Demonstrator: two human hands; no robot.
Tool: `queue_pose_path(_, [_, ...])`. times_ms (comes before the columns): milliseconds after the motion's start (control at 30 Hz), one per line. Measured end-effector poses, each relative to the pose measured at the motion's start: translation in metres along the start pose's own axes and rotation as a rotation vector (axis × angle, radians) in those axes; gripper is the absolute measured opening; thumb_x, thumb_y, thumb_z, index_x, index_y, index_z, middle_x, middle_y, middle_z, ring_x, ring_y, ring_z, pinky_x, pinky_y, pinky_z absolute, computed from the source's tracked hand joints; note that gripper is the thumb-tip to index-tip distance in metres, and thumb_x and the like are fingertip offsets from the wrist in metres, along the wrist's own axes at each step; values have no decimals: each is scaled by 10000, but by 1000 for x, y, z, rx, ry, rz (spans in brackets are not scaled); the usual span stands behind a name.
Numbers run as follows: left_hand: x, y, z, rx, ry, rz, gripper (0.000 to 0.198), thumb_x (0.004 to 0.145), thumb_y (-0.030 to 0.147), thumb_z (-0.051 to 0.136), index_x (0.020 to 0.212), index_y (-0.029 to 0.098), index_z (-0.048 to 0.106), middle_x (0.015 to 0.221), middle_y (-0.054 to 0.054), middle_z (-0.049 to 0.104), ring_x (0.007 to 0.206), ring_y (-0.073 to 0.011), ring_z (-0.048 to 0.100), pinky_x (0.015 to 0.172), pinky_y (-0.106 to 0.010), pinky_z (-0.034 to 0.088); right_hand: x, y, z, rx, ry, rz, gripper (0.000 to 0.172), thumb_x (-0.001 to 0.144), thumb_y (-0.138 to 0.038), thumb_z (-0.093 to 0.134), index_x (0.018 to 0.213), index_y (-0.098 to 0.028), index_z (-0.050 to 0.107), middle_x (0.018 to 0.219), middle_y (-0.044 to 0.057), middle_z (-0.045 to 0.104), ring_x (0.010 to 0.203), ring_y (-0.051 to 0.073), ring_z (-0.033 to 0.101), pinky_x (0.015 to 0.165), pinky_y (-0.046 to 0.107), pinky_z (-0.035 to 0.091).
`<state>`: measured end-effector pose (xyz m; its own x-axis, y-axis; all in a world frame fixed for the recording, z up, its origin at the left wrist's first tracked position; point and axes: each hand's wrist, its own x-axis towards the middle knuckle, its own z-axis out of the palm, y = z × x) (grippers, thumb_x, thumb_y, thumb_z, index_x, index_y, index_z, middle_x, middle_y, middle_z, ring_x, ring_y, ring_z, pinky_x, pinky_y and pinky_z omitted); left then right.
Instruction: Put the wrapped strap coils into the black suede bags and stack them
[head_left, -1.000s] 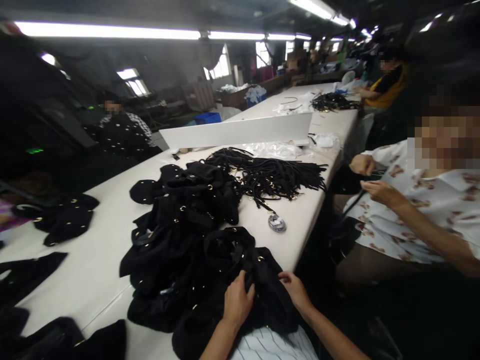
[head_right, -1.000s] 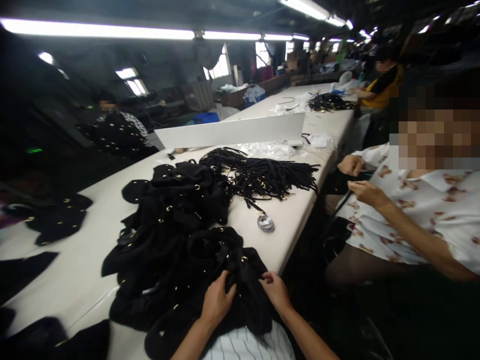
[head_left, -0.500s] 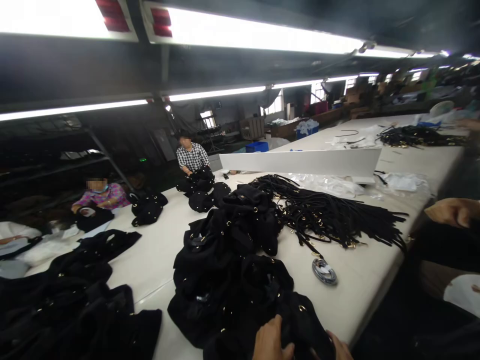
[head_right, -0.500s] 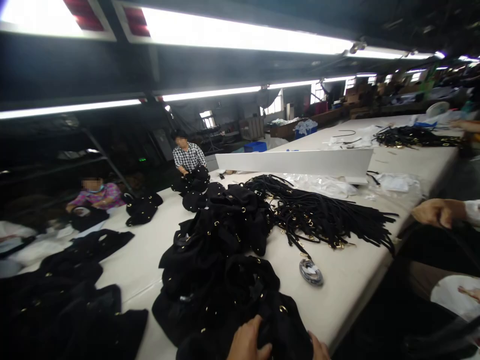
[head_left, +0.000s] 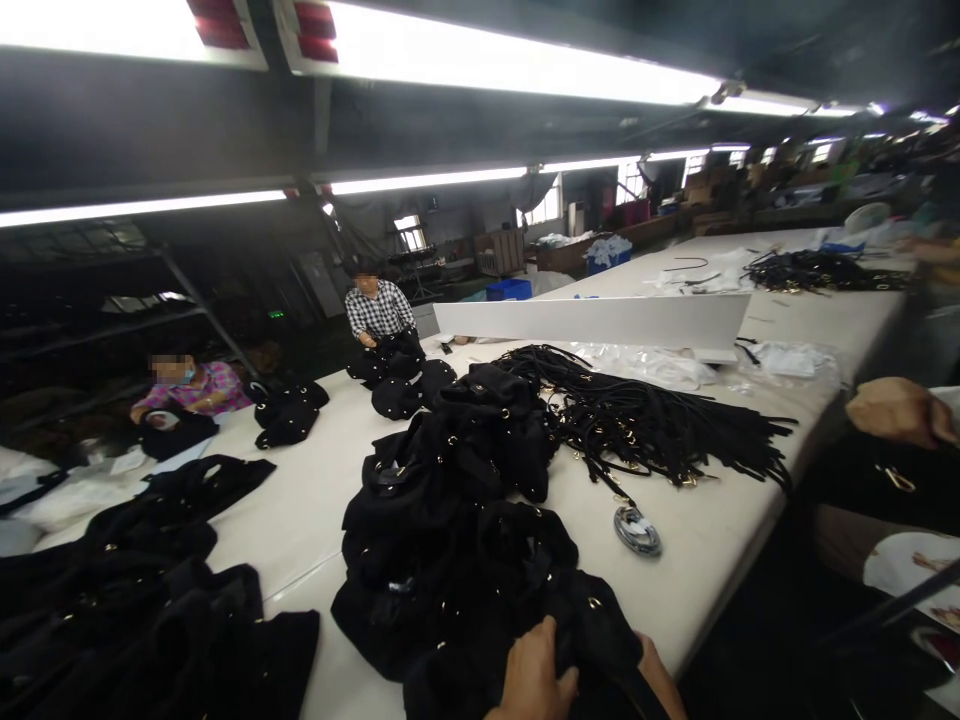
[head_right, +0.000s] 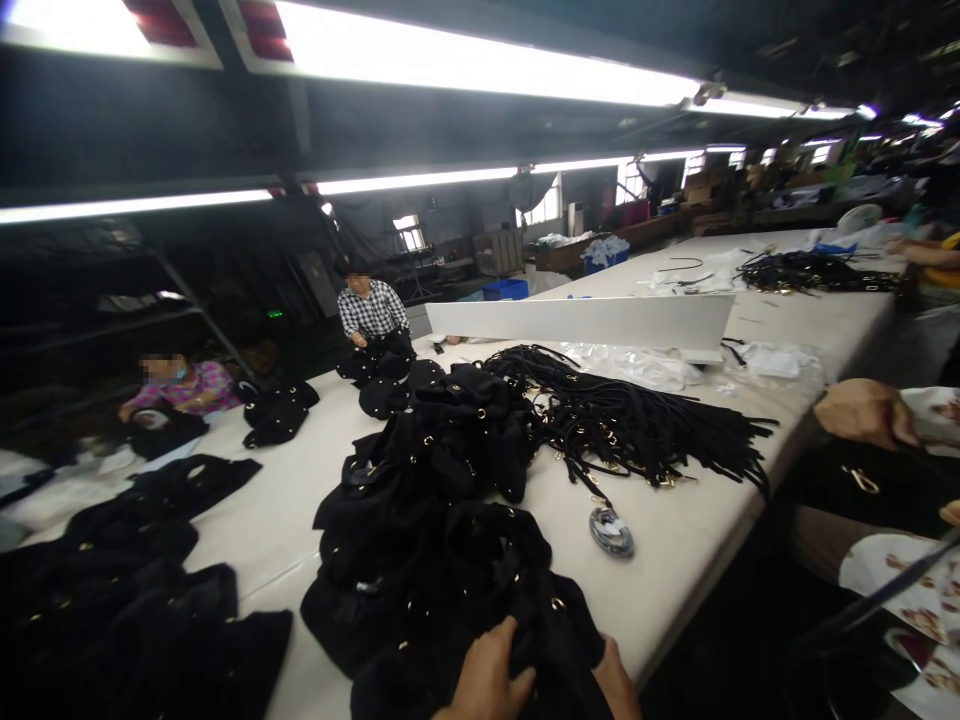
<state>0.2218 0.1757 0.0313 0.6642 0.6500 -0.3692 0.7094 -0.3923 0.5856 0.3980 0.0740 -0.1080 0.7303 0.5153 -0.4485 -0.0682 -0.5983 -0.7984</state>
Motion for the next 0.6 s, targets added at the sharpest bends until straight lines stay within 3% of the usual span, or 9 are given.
queue_pose_path(200, [-5, 4, -4, -14, 41, 54, 385, 781, 239, 567, 1165, 244, 586, 1110, -73, 701, 1058, -263, 641, 934, -358, 475, -23, -19, -14, 32, -38, -6, 415, 556, -537, 658, 830, -231, 604, 820, 119, 744, 1010, 394, 693, 799, 404, 543])
queue_pose_path(367, [-11, 12, -4, -35, 82, 90, 208, 831, 234, 519, 1011, 230, 622, 945, -52, 711, 922, -231, 673, 831, -325, 486, -35, -35, -18, 156, -22, 36, 321, 497, -415, 674, 743, -221, 605, 745, 90, 736, 908, 364, 714, 746, 368, 560])
queue_pose_path(600, [-18, 45, -29, -124, 156, 223, 200, 827, 196, 527, 990, 246, 632, 930, -17, 720, 882, -188, 669, 805, -285, 495, -49, -50, -47, 391, 55, -27, 482, 494, -478, 696, 854, -159, 669, 796, 145, 739, 846, 358, 710, 701, 383, 580])
